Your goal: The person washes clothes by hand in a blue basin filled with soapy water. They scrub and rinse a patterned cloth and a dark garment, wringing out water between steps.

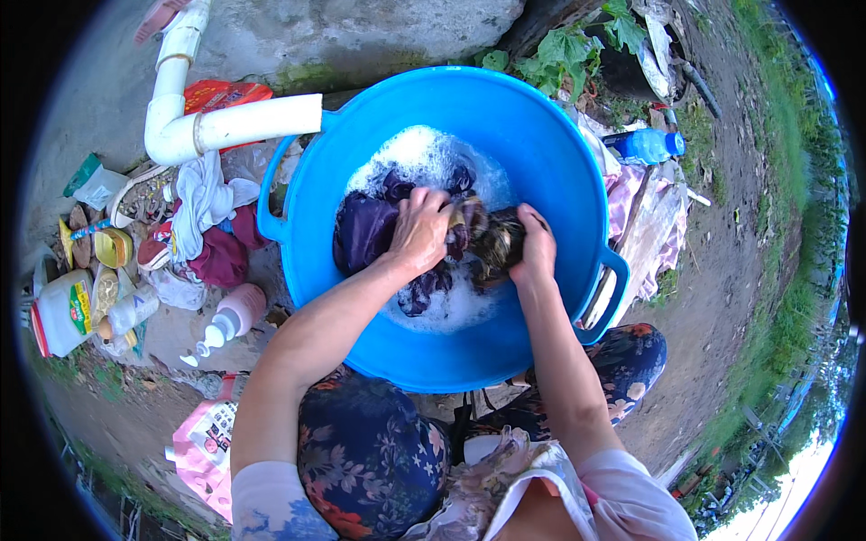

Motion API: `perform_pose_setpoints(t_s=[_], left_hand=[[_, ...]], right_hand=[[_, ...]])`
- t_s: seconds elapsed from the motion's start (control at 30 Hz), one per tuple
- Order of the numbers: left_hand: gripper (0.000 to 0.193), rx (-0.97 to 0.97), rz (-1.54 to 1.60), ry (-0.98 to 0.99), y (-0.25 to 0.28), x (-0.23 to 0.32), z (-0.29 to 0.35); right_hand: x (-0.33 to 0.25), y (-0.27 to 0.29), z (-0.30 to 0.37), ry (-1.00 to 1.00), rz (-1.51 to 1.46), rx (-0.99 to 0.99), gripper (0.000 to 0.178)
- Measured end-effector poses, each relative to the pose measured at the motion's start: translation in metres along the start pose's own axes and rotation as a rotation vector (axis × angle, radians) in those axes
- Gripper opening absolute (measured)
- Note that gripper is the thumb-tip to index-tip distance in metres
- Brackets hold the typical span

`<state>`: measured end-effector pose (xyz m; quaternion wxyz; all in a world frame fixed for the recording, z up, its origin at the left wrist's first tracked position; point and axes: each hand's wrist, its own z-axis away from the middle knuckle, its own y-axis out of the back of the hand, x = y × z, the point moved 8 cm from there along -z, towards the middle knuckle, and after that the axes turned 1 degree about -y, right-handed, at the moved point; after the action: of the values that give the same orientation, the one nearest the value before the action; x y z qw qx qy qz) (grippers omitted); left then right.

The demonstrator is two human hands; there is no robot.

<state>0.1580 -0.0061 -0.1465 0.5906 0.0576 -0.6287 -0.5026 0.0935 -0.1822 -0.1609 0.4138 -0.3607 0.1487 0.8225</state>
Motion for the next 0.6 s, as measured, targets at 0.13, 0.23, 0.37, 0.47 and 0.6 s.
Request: perform_pose_setpoints(t_s=[0.13, 0.23, 0.37, 0.47, 0.6], left_hand=[[0.067, 0.165, 0.281, -0.307, 0.035, 0.045, -0.009], [0.055, 0.505, 0.59, 0.207, 0.044, -0.035, -0.009], [0.068, 0.168, -0.022, 0.036, 0.015, 0.02, 0.015], [0.101, -0.181, -0.197, -0.305, -0.032, 0.043, 0.039], [0.111, -0.122, -0.25, -0.012, -0.012, 0.007, 0.031]], right_hand=[[-0.05, -0.012, 0.084, 0.26, 0.037, -0.184, 0.031], [-0.016, -0.023, 0.099, 0.112, 0.228, -0.572, 0.043], [-0.03, -0.026, 0.044, 0.224, 0.448, -0.146, 0.053], [-0.005, -0.06, -0.024, 0.38, 0.551, -0.18, 0.061], [-0.003, -0.03, -0.034, 0.613, 0.988, -0.186, 0.043]])
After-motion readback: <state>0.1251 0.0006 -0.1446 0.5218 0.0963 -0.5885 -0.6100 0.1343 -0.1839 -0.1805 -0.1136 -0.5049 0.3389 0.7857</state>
